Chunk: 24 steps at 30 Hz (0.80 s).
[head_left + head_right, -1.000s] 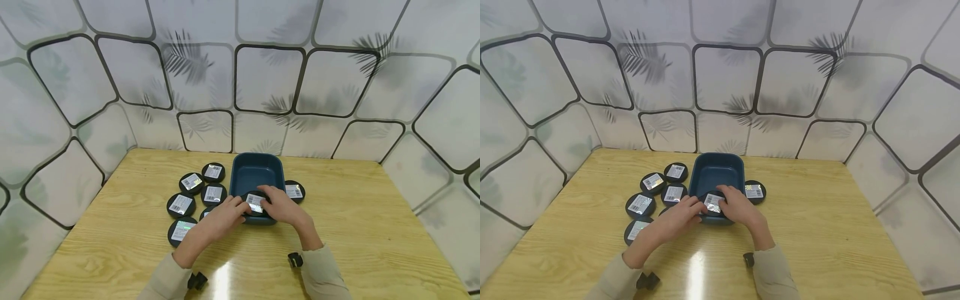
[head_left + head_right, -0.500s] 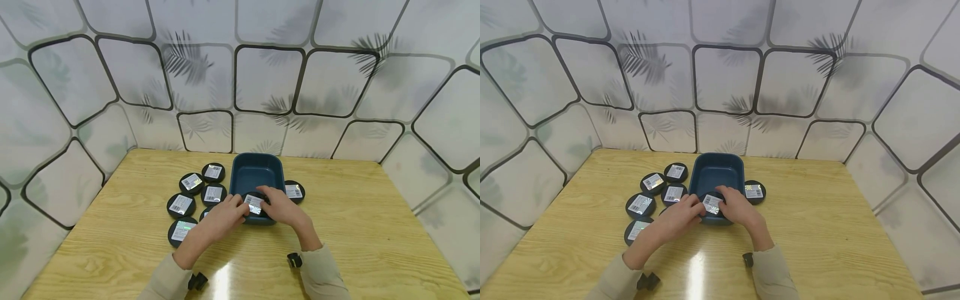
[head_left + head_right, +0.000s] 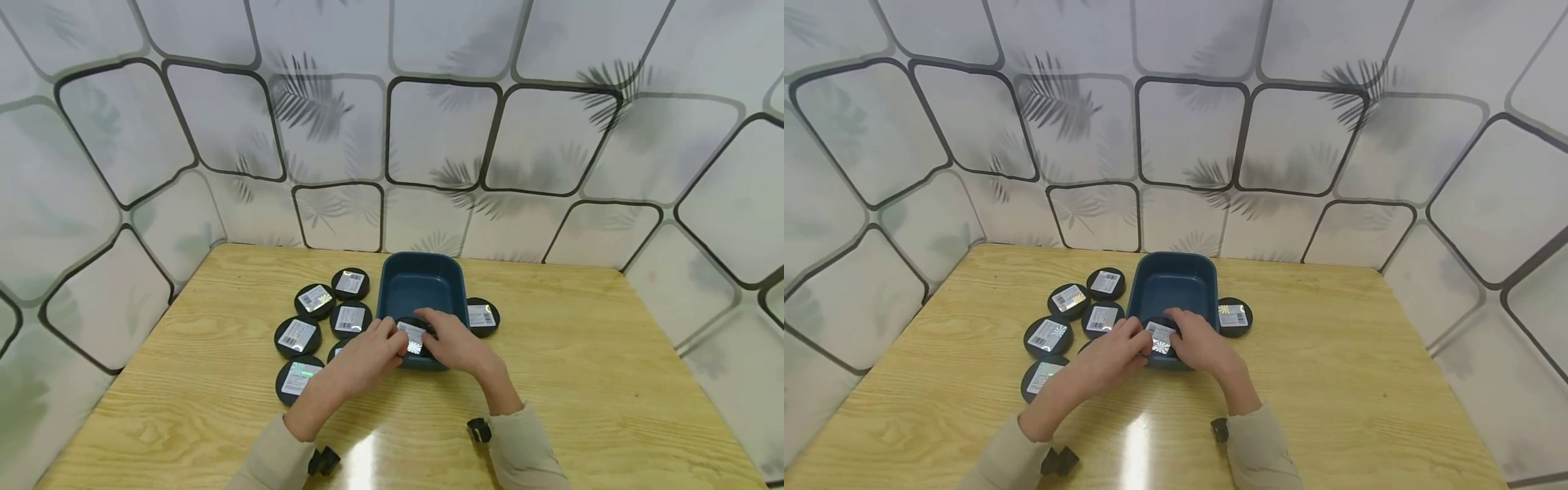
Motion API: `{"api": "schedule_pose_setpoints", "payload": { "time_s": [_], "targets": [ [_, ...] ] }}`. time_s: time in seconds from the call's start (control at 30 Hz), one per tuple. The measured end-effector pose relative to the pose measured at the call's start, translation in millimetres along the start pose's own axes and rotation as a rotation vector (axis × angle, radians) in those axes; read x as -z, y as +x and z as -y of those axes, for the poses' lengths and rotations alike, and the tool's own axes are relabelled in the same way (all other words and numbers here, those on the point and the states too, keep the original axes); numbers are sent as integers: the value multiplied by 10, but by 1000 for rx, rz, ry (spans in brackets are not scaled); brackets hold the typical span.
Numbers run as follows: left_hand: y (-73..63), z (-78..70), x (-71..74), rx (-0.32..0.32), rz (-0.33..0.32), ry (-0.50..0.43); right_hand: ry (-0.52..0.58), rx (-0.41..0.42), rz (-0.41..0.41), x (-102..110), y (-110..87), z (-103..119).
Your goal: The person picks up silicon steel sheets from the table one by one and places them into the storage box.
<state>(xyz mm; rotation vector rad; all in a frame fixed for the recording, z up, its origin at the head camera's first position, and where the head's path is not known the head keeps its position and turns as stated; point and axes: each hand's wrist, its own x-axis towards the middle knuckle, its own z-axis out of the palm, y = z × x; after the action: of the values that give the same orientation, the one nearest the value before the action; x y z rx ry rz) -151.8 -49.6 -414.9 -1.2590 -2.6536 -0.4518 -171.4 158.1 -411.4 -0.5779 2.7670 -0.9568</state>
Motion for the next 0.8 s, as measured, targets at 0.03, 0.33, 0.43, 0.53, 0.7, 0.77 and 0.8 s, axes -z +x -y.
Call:
{"api": "schedule_pose_setpoints", "payload": {
  "time_s": [0.03,0.33,0.43,0.53,0.7,0.77,0.8],
  "targets": [
    [-2,1,0,0,0,-2,0,2,-1,-6,1,1],
    [-6,3,4,-19,-12,24,-11,20,4,-54,20,-2],
    [-8,4,2,-21,-9,31,-17,24,5,-65,21,-3],
    [-13,10,-6,-35,-15,44,-15,27,-1,-69,16,-3],
    [-8,17,-11,-46,-11,81,-9,27,-9,-65,12,0],
    [-4,17,-10,-43,-4,90,-7,28,-10,-59,13,3],
    [-4,18,-8,-44,-4,92,-7,28,-10,-59,15,2]
  ]
}}
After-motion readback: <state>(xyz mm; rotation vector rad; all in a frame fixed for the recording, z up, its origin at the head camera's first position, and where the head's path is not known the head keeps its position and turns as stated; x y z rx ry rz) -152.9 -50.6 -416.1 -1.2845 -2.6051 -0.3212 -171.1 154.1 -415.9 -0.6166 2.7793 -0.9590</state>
